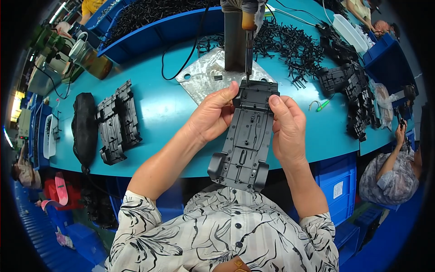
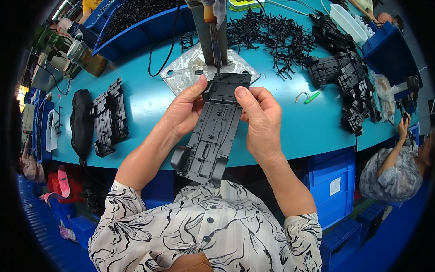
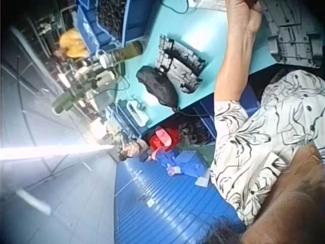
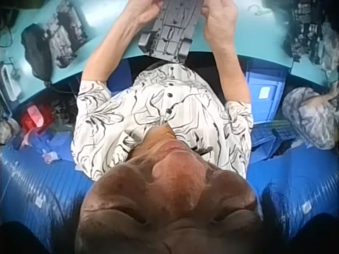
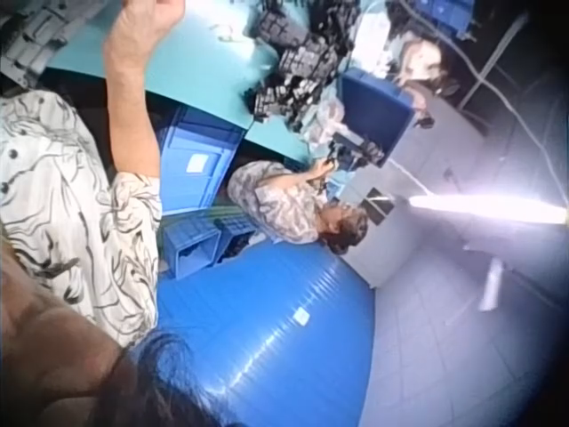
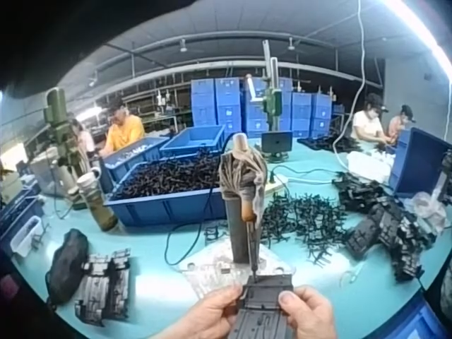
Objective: Assembling the bottom chassis of a toy car using a stationary power screwdriver.
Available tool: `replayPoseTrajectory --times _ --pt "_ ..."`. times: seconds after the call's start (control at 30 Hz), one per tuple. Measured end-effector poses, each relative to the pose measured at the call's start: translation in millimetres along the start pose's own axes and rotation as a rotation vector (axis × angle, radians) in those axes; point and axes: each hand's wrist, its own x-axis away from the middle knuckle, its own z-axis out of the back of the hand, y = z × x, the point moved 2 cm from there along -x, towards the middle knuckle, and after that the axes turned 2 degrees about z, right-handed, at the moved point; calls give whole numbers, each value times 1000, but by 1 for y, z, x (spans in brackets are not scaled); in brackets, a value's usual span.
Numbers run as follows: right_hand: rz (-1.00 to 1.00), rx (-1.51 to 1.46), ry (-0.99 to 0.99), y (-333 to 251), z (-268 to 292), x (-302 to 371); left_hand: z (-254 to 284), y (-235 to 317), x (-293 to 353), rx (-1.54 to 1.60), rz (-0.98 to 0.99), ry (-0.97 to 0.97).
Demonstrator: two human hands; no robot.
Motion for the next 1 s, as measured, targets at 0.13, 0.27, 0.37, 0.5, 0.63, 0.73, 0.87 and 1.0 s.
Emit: replayPoseTrajectory --times 0.13,0.27,0.37,0.5,0.63,0.73,0.87,1.0 --pt "-24 -15 10 4 5 -1 2 -1 -2 -22 9 -1" --pt "-29 -47 -19 8 7 0 4 -1 -1 -50 12 -11" --pt "-23 -47 -17 8 7 -1 1 2 1 -48 8 -22" --pt "-23 -27 -32 7 6 -3 0 3 1 -40 11 -11" --pt "-13 -11 -37 9 9 -5 3 3 -1 -55 -2 -16" --pt "-10 -1 -37 9 10 -5 0 4 0 -44 -8 -9" --pt "-43 -43 -66 13 13 -7 0 5 1 -51 6 14" --pt "-125 -91 -63 29 14 -10 6 2 4 -70 28 93"
